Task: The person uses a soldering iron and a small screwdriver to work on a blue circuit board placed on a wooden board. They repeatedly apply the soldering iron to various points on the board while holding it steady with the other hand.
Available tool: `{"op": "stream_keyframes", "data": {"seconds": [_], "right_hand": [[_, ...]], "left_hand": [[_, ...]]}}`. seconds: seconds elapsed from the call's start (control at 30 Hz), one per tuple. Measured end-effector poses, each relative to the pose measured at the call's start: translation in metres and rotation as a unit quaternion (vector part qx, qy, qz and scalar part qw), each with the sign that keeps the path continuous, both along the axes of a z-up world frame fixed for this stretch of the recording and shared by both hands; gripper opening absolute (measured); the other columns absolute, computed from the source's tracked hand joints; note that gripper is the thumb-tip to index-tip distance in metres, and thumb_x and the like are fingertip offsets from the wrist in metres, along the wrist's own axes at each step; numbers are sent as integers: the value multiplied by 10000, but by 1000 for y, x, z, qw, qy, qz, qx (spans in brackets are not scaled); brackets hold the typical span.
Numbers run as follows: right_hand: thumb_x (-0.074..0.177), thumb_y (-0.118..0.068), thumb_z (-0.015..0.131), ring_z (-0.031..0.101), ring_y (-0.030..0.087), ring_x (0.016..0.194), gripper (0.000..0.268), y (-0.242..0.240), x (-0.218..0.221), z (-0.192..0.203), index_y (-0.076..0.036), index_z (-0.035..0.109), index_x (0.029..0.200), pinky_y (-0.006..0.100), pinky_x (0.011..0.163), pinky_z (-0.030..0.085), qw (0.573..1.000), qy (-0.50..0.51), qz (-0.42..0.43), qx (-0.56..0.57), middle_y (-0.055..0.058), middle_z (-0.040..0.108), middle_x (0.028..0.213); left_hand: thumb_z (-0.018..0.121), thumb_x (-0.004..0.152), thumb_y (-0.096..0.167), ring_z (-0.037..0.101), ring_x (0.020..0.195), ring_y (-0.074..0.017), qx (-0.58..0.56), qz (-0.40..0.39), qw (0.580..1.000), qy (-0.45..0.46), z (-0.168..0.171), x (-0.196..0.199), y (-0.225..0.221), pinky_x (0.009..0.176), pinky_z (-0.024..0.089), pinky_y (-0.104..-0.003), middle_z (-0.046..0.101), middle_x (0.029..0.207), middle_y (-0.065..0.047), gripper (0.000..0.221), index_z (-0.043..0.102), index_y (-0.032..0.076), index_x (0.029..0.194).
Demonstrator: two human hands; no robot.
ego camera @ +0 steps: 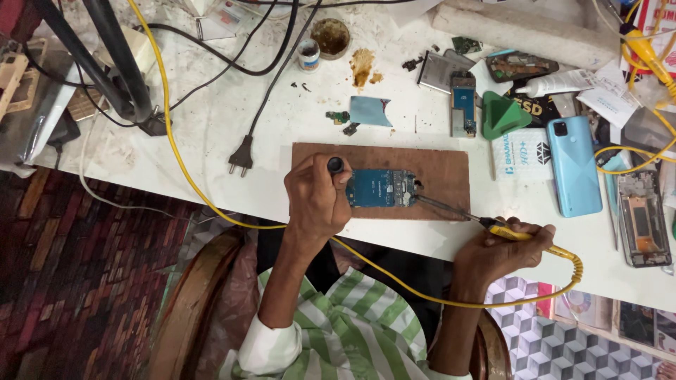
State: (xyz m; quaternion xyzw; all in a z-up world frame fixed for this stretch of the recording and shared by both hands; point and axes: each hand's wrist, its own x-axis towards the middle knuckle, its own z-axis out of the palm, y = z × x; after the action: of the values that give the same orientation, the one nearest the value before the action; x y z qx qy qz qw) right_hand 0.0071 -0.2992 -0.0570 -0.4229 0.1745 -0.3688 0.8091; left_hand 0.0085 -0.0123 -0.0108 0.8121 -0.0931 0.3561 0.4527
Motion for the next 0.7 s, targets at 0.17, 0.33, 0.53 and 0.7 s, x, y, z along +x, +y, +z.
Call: {"op": "stream_keyframes", "data": {"seconds": [0.17, 0.33, 0.53, 0.7], "right_hand": [[1109, -361, 600, 392, 111, 504, 373, -2, 0, -3, -106, 507, 853, 243, 478, 311, 1000, -4, 6, -16, 26, 526, 702], [1120, -346, 591, 360, 98, 492, 363, -2, -2, -5, -111, 506, 857, 237, 478, 295, 999, -11, 10, -44, 24, 521, 713], [1110, -326, 542, 369, 104, 483, 371, -1, -2, -3, -111, 498, 812, 236, 456, 293, 998, -3, -20, -52, 34, 511, 687], [1117, -323, 540, 387, 109, 513, 372, 4, -6, -2, -106, 504, 817, 236, 454, 280, 994, -6, -41, -97, 20, 484, 699]], "left_hand": [[551, 995, -1, 609, 598, -265, -4, -4, 1000, -4, 1, 0, 1, 607, 483, -379, 638, 707, -66, 51, 520, 22, 961], [553, 982, -15, 618, 619, -291, -9, -9, 1000, 1, 4, -1, 2, 612, 475, -387, 647, 725, -81, 55, 511, 14, 961], [538, 979, -14, 631, 640, -293, -14, -13, 1000, -3, 7, 0, 2, 624, 488, -393, 656, 747, -88, 53, 503, 20, 958], [535, 983, -10, 640, 641, -293, -17, -13, 1000, 0, 9, -1, 3, 622, 499, -388, 661, 748, -94, 39, 507, 10, 964]]}}
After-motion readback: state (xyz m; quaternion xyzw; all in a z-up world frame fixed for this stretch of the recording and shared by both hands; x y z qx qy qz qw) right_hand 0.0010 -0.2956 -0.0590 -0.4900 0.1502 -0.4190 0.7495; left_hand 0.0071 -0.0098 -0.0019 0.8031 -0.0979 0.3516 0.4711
